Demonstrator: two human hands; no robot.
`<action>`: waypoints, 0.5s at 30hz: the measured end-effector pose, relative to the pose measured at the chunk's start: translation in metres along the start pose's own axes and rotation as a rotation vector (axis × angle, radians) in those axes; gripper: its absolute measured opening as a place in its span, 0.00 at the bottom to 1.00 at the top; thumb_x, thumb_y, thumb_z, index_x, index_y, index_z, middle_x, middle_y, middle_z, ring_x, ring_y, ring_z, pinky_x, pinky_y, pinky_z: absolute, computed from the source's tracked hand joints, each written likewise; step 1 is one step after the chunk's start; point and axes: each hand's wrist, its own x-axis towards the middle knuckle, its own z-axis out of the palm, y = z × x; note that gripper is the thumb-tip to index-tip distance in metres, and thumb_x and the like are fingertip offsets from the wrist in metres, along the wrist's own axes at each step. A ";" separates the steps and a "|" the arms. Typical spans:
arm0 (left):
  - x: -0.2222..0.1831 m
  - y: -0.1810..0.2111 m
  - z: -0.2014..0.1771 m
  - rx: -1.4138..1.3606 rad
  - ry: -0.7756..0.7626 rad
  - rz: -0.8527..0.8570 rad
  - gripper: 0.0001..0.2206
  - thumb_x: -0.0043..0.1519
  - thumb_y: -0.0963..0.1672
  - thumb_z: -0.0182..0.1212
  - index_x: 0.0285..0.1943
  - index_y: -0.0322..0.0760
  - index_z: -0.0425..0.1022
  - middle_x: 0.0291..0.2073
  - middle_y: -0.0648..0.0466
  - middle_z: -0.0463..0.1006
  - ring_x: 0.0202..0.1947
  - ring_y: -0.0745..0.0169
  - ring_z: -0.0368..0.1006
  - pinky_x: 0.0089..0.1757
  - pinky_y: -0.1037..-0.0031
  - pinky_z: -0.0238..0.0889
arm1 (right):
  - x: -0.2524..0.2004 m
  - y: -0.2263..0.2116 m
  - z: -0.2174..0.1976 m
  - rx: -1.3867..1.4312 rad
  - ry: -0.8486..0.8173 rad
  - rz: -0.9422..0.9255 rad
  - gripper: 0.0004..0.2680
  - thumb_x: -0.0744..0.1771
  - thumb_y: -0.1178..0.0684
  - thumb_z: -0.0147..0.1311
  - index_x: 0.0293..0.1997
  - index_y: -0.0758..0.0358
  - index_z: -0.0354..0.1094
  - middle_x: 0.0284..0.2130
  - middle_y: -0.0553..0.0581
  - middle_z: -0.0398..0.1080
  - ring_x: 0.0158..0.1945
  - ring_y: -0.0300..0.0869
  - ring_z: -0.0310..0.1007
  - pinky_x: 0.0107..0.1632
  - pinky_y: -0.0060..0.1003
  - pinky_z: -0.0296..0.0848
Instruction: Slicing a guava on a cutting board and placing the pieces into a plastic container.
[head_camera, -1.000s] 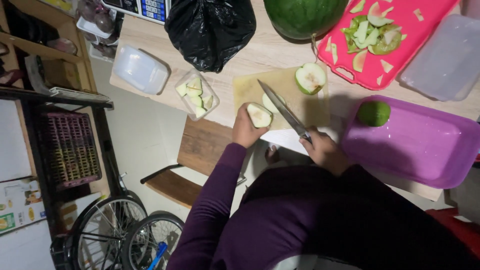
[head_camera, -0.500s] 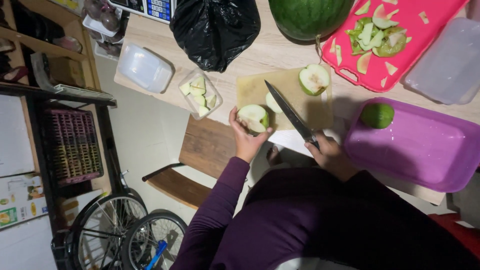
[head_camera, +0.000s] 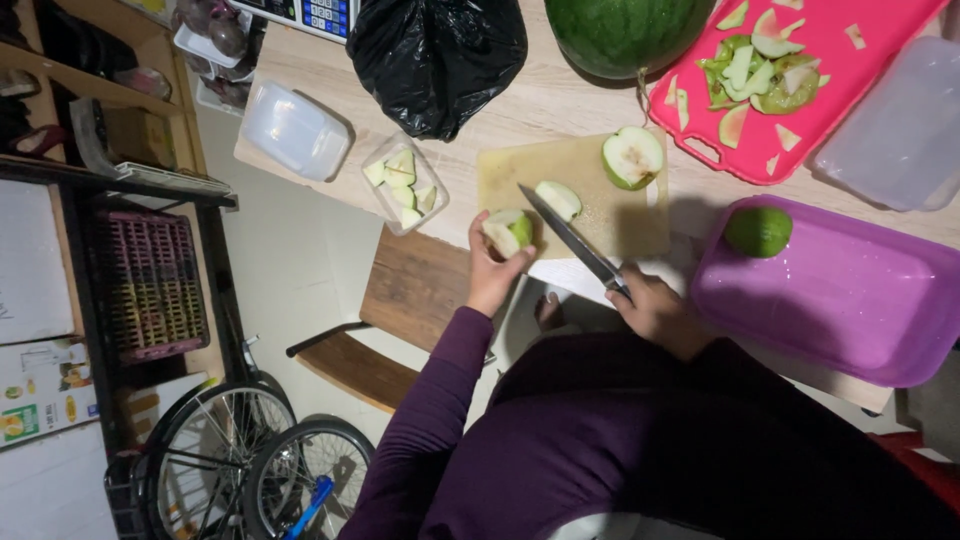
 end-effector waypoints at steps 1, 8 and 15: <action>-0.003 0.003 -0.001 0.000 -0.001 0.001 0.50 0.49 0.40 0.79 0.76 0.37 0.43 0.65 0.34 0.63 0.62 0.34 0.68 0.59 0.54 0.68 | -0.003 -0.005 -0.006 0.000 0.001 0.000 0.16 0.66 0.32 0.55 0.56 0.40 0.64 0.35 0.54 0.78 0.46 0.47 0.81 0.48 0.46 0.79; -0.009 0.028 0.009 0.596 -0.003 0.221 0.51 0.44 0.43 0.81 0.75 0.35 0.48 0.64 0.34 0.59 0.66 0.26 0.60 0.62 0.43 0.59 | 0.029 0.024 0.048 -0.153 0.026 0.103 0.17 0.67 0.33 0.52 0.60 0.43 0.62 0.37 0.59 0.76 0.46 0.53 0.81 0.49 0.49 0.77; 0.025 0.003 0.030 0.999 0.023 -0.092 0.49 0.47 0.48 0.78 0.77 0.47 0.48 0.68 0.45 0.58 0.66 0.35 0.64 0.60 0.45 0.64 | 0.009 0.020 0.019 0.069 0.227 0.060 0.16 0.67 0.34 0.54 0.54 0.50 0.69 0.33 0.63 0.78 0.46 0.57 0.80 0.51 0.51 0.76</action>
